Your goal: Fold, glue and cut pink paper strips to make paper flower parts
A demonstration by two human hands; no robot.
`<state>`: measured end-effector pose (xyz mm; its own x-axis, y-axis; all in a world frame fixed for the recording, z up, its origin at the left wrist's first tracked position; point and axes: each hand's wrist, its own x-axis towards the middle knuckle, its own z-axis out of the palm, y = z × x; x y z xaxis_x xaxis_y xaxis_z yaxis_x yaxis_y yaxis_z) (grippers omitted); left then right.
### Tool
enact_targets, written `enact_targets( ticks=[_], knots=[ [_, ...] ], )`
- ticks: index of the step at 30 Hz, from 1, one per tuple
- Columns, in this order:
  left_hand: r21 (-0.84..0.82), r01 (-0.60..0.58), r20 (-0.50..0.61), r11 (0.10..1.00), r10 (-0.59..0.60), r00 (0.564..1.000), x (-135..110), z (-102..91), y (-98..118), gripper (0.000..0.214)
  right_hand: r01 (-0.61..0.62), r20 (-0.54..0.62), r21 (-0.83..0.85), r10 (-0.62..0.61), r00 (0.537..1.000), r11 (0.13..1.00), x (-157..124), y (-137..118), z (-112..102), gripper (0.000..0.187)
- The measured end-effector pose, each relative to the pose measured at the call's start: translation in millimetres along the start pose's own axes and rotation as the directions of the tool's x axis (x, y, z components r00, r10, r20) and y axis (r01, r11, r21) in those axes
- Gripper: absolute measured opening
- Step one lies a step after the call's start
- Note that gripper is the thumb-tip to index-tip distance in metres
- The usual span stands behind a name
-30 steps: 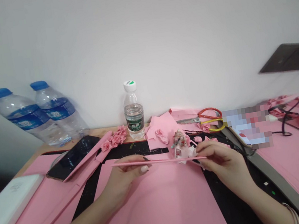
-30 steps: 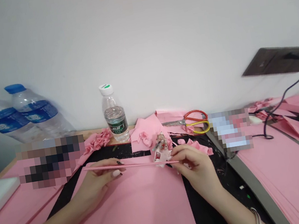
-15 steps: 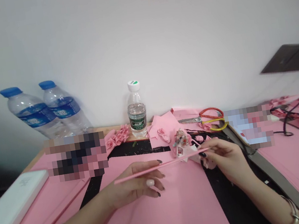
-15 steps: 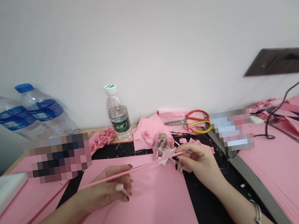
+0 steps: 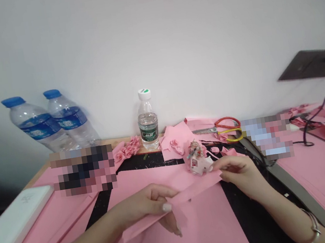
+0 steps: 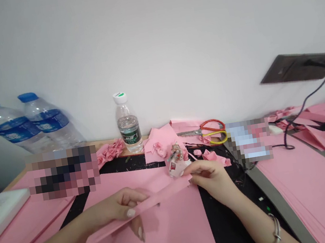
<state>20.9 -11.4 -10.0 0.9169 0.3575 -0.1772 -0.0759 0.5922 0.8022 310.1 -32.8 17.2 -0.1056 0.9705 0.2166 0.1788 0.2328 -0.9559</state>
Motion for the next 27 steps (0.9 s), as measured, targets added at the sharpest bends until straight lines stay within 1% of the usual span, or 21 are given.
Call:
enact_targets(
  ticks=[2, 3, 4, 5, 6, 7, 8, 9, 10, 11, 12, 13, 14, 17, 19, 21, 24, 27],
  knots=[
    [0.008, 0.005, -0.029, 1.0, -0.005, 1.0, 1, 2.5, -1, 0.032, 0.003, -0.032, -0.026, -0.004, 0.999, 1.0, 1, -1, 1, 0.018],
    [-0.018, -0.004, -0.047, 1.0, 0.004, 0.999, 1, 3.5, -2, 0.027, 0.014, -0.086, -0.039, -0.017, 0.996, 0.999, 2, -1, 0, 0.021],
    [-0.053, -0.018, -0.065, 0.998, 0.014, 0.998, 1, 3.9, -2, 0.026, 0.029, -0.171, -0.054, -0.038, 0.985, 0.998, 3, -2, -3, 0.025],
    [-0.087, -0.029, -0.087, 0.996, 0.021, 0.996, 1, 3.7, -4, 0.026, 0.043, -0.275, -0.082, -0.064, 0.959, 0.996, 5, -2, -8, 0.027],
    [-0.112, -0.038, -0.111, 0.993, 0.026, 0.994, 2, 3.1, -5, 0.027, 0.05, -0.379, -0.127, -0.095, 0.92, 0.991, 8, -2, -16, 0.027],
    [-0.127, -0.048, -0.132, 0.991, 0.032, 0.991, 2, 2.3, -6, 0.028, 0.044, -0.475, -0.19, -0.131, 0.87, 0.981, 12, -2, -26, 0.025],
    [-0.134, -0.062, -0.152, 0.989, 0.042, 0.987, 3, 1.5, -7, 0.029, 0.017, -0.525, -0.278, -0.167, 0.834, 0.96, 17, -2, -37, 0.024],
    [-0.137, -0.079, -0.168, 0.987, 0.055, 0.984, 3, 1.0, -7, 0.03, -0.022, -0.529, -0.394, -0.207, 0.823, 0.919, 23, -2, -50, 0.023],
    [-0.135, -0.098, -0.181, 0.986, 0.072, 0.981, 4, 0.9, -8, 0.031, -0.07, -0.491, -0.535, -0.242, 0.837, 0.842, 30, -1, -63, 0.022],
    [-0.129, -0.115, -0.191, 0.985, 0.09, 0.978, 4, 1.3, -7, 0.033, -0.127, -0.43, -0.692, -0.264, 0.864, 0.711, 38, 1, -77, 0.023],
    [-0.118, -0.127, -0.201, 0.985, 0.101, 0.974, 5, 2.0, -6, 0.037, -0.147, -0.321, -0.838, -0.258, 0.911, 0.525, 47, 3, -89, 0.027],
    [-0.103, -0.131, -0.212, 0.986, 0.107, 0.971, 5, 2.9, -5, 0.039, -0.106, -0.184, -0.942, -0.226, 0.957, 0.318, 56, 6, -99, 0.032],
    [-0.086, -0.13, -0.223, 0.988, 0.108, 0.969, 5, 3.9, -4, 0.041, -0.064, -0.115, -0.966, -0.196, 0.974, 0.251, 64, 9, -108, 0.034],
    [-0.05, -0.118, -0.241, 0.992, 0.103, 0.965, 6, 5.4, -1, 0.041, 0.058, 0.044, -0.988, -0.099, 0.994, 0.146, 87, 23, -121, 0.033],
    [-0.038, -0.113, -0.23, 0.993, 0.101, 0.968, 6, 4.6, -1, 0.041, 0.113, 0.11, -0.99, -0.043, 0.993, 0.084, 98, 31, -123, 0.025],
    [-0.03, -0.105, -0.216, 0.994, 0.096, 0.972, 6, 3.1, -2, 0.043, 0.147, 0.147, -0.989, -0.005, 0.989, 0.024, 106, 35, -123, 0.019],
    [-0.024, -0.096, -0.213, 0.995, 0.089, 0.973, 4, 2.0, -3, 0.039, 0.187, 0.187, -0.981, 0.016, 0.982, -0.051, 113, 27, -123, 0.016],
    [-0.007, -0.078, -0.226, 0.997, 0.075, 0.971, 3, 2.7, -1, 0.028, 0.199, 0.204, -0.973, -0.03, 0.978, -0.115, 112, 5, -124, 0.015]
  ],
)
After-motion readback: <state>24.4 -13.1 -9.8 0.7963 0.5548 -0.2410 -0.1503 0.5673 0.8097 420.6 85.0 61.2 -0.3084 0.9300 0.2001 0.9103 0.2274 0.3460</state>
